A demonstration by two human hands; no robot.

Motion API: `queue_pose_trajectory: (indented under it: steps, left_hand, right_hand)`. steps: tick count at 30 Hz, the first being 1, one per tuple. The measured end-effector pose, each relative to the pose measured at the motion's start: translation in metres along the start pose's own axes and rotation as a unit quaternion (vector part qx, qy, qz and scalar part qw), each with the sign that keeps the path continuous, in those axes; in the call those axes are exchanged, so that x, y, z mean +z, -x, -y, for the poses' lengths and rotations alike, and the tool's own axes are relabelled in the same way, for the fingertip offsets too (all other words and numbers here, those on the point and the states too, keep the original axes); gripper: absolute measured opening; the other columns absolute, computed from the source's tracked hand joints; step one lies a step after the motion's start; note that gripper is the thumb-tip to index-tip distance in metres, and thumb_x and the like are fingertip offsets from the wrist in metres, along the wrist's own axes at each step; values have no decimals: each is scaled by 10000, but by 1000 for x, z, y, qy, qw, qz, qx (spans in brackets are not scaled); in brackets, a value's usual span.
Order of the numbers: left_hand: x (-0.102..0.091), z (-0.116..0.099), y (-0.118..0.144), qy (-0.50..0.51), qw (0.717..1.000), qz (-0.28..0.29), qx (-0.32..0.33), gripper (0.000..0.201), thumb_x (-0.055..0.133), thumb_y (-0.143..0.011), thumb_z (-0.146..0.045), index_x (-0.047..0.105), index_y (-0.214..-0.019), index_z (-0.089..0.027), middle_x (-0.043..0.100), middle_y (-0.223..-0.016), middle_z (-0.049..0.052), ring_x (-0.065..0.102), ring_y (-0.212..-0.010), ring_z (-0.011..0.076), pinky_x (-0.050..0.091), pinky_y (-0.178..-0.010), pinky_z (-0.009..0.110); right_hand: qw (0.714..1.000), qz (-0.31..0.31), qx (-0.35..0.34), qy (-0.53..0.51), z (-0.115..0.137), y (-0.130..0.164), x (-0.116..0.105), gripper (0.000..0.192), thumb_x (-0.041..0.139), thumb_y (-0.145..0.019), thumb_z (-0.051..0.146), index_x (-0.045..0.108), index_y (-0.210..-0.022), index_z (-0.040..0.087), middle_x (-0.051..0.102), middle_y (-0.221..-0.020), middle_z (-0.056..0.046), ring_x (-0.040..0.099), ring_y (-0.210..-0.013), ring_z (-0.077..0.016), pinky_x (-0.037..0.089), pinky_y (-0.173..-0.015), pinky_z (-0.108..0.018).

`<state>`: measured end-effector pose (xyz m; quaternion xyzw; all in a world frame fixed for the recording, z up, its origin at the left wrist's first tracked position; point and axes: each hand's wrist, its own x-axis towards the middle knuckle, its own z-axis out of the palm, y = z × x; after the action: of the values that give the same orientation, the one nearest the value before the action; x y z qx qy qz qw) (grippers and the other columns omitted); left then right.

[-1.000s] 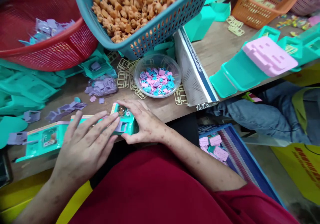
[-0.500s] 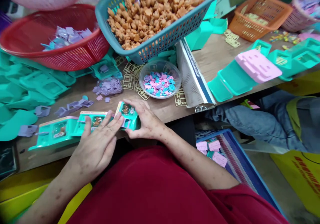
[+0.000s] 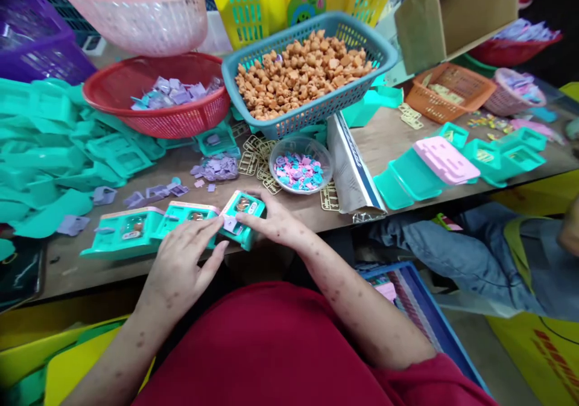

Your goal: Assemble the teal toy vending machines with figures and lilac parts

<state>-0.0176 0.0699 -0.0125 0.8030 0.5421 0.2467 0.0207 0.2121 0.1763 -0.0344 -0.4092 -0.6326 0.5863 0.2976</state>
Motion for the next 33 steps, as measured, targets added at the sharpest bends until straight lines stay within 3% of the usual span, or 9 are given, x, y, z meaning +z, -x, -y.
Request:
queue_pose_trajectory:
  steps: [6, 11, 15, 18, 21, 27, 33]
  left_hand:
    - [-7, -10, -9, -49, 998, 45, 5, 404, 568, -1122, -271, 651, -1505, -175, 688, -1574, 138, 617, -1471, 386, 365, -1319, 704]
    - [-9, -18, -20, -65, 997, 45, 11, 378, 540, -1111, -227, 723, -1419, -106, 742, -1488, 173, 679, -1396, 378, 428, -1297, 628]
    - [-11, -18, -29, -42, 998, 50, -4, 351, 592, -1111, -336, 752, -1304, -91, 790, -1343, 196, 712, -1308, 399, 484, -1232, 627]
    - [-10, -15, -35, -23, 998, 48, -35, 279, 626, -1109, -382, 728, -1194, -137, 805, -1227, 165, 734, -1237, 388, 390, -1284, 691]
    - [-7, -10, -39, 21, 997, 51, -56, 206, 595, -1126, -325, 683, -1226, -169, 794, -1231, 122, 740, -1203, 339, 321, -1332, 687]
    - [-4, -5, -46, 117, 986, 68, -97, 243, 614, -1092, -323, 682, -1259, -160, 756, -1232, 137, 715, -1200, 343, 544, -1153, 566]
    - [-3, -8, -51, 102, 986, 80, -107, 210, 592, -1099, -319, 724, -1169, -171, 777, -1159, 131, 728, -1152, 343, 567, -1103, 537]
  right_hand:
    - [998, 9, 45, -48, 1, -4, 4, 700, 878, -882, 445, 567, -1469, 222, 733, -1379, -94, 729, -1232, -263, 606, -1122, -458]
    - [999, 1, 46, -30, -7, -9, 5, 729, 892, -857, 481, 545, -1449, 234, 642, -1435, -109, 706, -1219, -254, 603, -1099, -452]
    - [999, -1, 30, -27, -9, -9, 5, 722, 892, -852, 489, 541, -1429, 235, 655, -1430, -113, 708, -1223, -260, 598, -1102, -455]
    - [1000, 7, 15, -19, -5, -6, 3, 719, 871, -887, 508, 546, -1462, 221, 700, -1408, -116, 708, -1256, -275, 580, -1136, -471]
    - [999, 24, 22, 4, 2, -3, -2, 751, 856, -919, 513, 539, -1530, 212, 715, -1436, -112, 697, -1307, -278, 547, -1193, -484]
    - [995, 71, 29, 61, 13, -10, -14, 693, 841, -952, 482, 581, -1532, 206, 686, -1516, -120, 670, -1380, -286, 525, -1232, -486]
    - [994, 85, 32, 57, 11, -12, -13, 677, 829, -959, 528, 595, -1521, 230, 725, -1438, -90, 706, -1300, -281, 553, -1201, -498]
